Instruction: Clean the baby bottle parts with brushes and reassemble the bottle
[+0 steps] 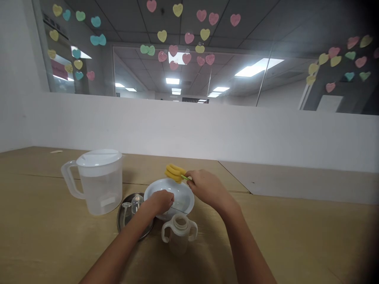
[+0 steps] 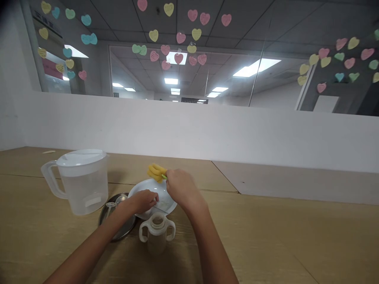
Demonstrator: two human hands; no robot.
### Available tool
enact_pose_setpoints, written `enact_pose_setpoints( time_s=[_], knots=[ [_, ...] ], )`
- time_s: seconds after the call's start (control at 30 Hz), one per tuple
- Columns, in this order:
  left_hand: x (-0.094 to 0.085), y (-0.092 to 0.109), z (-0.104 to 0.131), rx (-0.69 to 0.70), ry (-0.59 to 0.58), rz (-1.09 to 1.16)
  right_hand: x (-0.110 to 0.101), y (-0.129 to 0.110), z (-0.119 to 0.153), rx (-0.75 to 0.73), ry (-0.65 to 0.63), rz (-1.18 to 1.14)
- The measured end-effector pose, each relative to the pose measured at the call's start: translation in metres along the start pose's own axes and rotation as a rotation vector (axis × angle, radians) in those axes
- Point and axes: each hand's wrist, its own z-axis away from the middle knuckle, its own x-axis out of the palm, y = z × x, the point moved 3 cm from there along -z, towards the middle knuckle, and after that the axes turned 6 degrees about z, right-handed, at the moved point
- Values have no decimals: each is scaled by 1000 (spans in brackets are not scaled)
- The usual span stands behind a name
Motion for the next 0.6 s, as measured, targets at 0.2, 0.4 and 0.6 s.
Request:
enact_pose_setpoints(
  time_s=[0.2, 0.4, 0.6],
  knots=[
    [5, 5, -2, -13, -33, -39, -1, 1, 0, -3, -16, -1],
    [7, 5, -6, -8, 13, -12, 1, 2, -2, 5, -36, -21],
    [8, 0, -11, -24, 75, 70, 6, 4, -4, 8, -27, -23]
  ],
)
